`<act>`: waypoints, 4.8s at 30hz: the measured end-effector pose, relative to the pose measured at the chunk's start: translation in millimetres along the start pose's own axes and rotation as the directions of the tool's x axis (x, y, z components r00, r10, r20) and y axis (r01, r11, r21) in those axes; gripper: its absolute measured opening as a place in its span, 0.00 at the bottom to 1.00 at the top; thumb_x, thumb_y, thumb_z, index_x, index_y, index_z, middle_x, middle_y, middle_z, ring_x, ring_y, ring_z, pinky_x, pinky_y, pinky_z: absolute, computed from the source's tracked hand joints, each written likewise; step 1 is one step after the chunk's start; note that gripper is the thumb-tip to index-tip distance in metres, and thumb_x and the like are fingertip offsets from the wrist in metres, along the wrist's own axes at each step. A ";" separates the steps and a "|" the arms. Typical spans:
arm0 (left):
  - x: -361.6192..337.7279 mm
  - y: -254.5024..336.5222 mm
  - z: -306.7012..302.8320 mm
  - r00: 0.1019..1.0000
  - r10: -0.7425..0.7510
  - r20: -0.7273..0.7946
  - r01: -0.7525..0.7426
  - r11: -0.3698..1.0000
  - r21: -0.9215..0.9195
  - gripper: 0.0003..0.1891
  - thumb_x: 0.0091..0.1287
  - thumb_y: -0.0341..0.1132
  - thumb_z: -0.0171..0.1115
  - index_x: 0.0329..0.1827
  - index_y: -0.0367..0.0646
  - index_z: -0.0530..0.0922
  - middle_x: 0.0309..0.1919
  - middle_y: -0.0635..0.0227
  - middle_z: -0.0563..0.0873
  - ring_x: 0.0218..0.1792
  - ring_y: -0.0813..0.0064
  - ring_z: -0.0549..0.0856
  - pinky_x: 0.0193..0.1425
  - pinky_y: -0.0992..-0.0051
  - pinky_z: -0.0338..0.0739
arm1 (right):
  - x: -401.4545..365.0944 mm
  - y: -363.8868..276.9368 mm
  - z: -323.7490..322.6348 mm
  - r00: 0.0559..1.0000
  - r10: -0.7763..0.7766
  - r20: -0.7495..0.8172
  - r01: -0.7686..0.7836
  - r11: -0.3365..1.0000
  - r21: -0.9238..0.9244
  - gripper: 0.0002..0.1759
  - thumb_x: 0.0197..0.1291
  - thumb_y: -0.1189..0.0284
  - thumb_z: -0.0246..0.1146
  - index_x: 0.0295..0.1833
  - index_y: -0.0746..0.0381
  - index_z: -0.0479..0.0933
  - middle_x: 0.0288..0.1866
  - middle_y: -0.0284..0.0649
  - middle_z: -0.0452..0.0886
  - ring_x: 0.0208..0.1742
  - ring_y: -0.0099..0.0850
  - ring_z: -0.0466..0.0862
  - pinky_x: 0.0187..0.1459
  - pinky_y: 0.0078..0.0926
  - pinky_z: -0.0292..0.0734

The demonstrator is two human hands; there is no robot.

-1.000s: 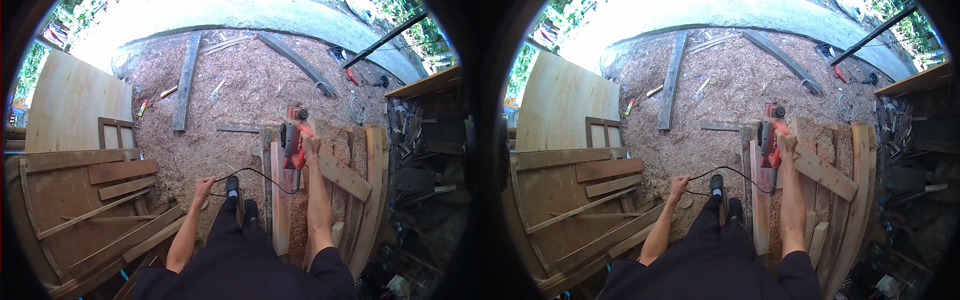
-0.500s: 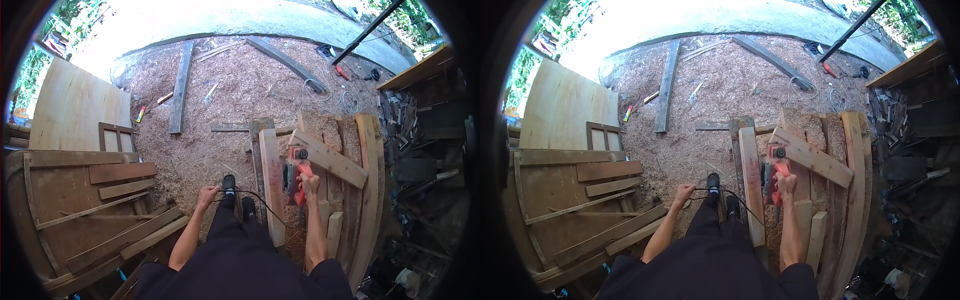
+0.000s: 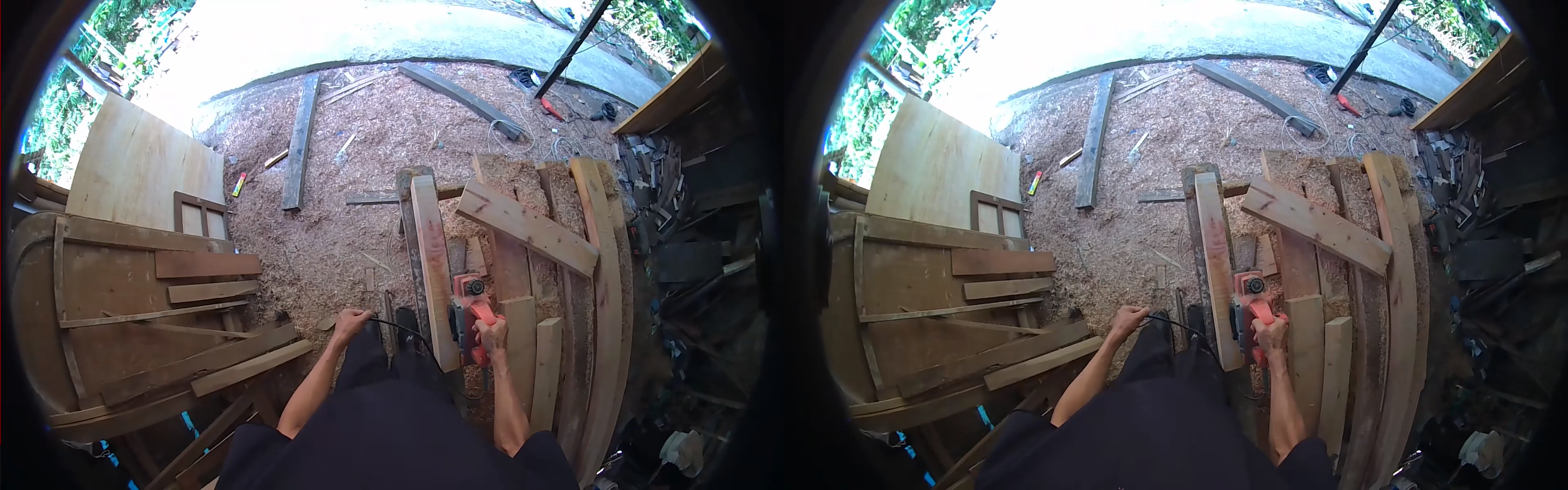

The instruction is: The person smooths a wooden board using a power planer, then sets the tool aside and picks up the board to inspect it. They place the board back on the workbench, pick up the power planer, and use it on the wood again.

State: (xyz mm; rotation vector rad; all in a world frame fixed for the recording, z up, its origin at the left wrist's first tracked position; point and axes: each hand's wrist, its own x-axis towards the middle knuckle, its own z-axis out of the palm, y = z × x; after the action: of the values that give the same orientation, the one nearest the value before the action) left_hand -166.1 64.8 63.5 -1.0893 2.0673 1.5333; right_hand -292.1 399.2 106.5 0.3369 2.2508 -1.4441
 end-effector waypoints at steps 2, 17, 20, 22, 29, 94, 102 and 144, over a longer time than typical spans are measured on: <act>-9.1 0.2 -0.4 1.000 0.000 0.030 -0.001 0.999 0.036 0.18 0.57 0.47 0.61 0.18 0.40 0.77 0.12 0.78 0.70 0.15 0.86 0.66 0.20 0.76 0.60 | -17.7 5.8 -2.4 1.000 0.013 0.008 -0.013 0.999 0.042 0.10 0.44 0.73 0.58 0.19 0.69 0.76 0.13 0.37 0.75 0.11 0.24 0.73 0.14 0.21 0.64; -67.6 -95.4 -26.7 0.992 0.115 -0.055 -0.122 0.983 -0.138 0.19 0.56 0.45 0.61 0.15 0.40 0.75 0.13 0.79 0.70 0.16 0.87 0.65 0.20 0.78 0.58 | -121.6 29.4 6.8 0.994 -0.029 -0.105 0.026 0.999 -0.036 0.11 0.44 0.71 0.57 0.18 0.69 0.74 0.13 0.38 0.74 0.13 0.24 0.74 0.15 0.23 0.66; -88.3 -119.3 -30.7 0.992 0.115 -0.045 -0.119 0.986 -0.114 0.19 0.57 0.45 0.62 0.16 0.39 0.75 0.13 0.78 0.71 0.18 0.86 0.68 0.22 0.77 0.61 | -144.5 34.9 12.4 0.988 -0.030 -0.150 0.019 0.997 -0.079 0.11 0.44 0.71 0.57 0.17 0.68 0.73 0.13 0.37 0.73 0.12 0.24 0.73 0.16 0.23 0.66; -105.3 -129.2 -33.1 0.996 0.092 -0.019 -0.093 0.988 -0.121 0.19 0.57 0.46 0.62 0.17 0.39 0.75 0.14 0.78 0.71 0.19 0.86 0.69 0.23 0.77 0.62 | -163.0 50.6 13.2 0.989 -0.030 -0.145 0.023 0.999 -0.047 0.12 0.43 0.71 0.57 0.17 0.68 0.74 0.11 0.37 0.73 0.12 0.25 0.73 0.15 0.24 0.67; -126.6 -175.4 -25.7 0.995 0.099 -0.004 -0.098 0.988 -0.120 0.20 0.57 0.48 0.60 0.18 0.38 0.76 0.10 0.74 0.70 0.16 0.83 0.69 0.23 0.73 0.64 | -197.7 89.5 12.6 0.997 0.010 -0.081 -0.009 1.000 0.011 0.10 0.44 0.73 0.57 0.17 0.67 0.72 0.12 0.35 0.71 0.11 0.23 0.71 0.14 0.22 0.64; -85.7 -72.8 45.9 0.988 0.036 -0.151 -0.048 0.996 -0.073 0.22 0.60 0.46 0.58 0.14 0.38 0.72 0.11 0.80 0.64 0.16 0.88 0.63 0.21 0.76 0.56 | -73.5 54.1 32.6 0.989 -0.127 -0.081 0.104 0.965 -0.239 0.17 0.39 0.62 0.61 0.27 0.67 0.81 0.22 0.52 0.80 0.27 0.48 0.82 0.33 0.40 0.77; -79.4 -57.8 35.3 0.983 0.005 -0.185 -0.024 0.995 -0.101 0.22 0.60 0.47 0.58 0.16 0.37 0.73 0.11 0.80 0.65 0.17 0.88 0.64 0.21 0.77 0.57 | -49.8 36.7 45.4 0.986 -0.144 -0.088 0.116 0.958 -0.263 0.17 0.38 0.63 0.61 0.26 0.68 0.80 0.21 0.52 0.80 0.26 0.47 0.82 0.34 0.39 0.77; 37.8 -9.5 -49.6 0.993 -0.013 -0.116 -0.024 0.948 -0.317 0.21 0.61 0.44 0.57 0.13 0.41 0.69 0.12 0.80 0.66 0.17 0.88 0.62 0.21 0.78 0.56 | 112.4 -101.9 130.9 0.981 -0.147 -0.122 0.090 0.920 -0.382 0.15 0.39 0.64 0.59 0.16 0.66 0.78 0.09 0.39 0.75 0.14 0.30 0.78 0.24 0.27 0.75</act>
State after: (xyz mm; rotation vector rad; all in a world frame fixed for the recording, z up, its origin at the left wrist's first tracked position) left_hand -175.4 4.0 49.8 -1.3151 1.9387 1.8956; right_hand -403.4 233.8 86.2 0.1905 2.6454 -1.0340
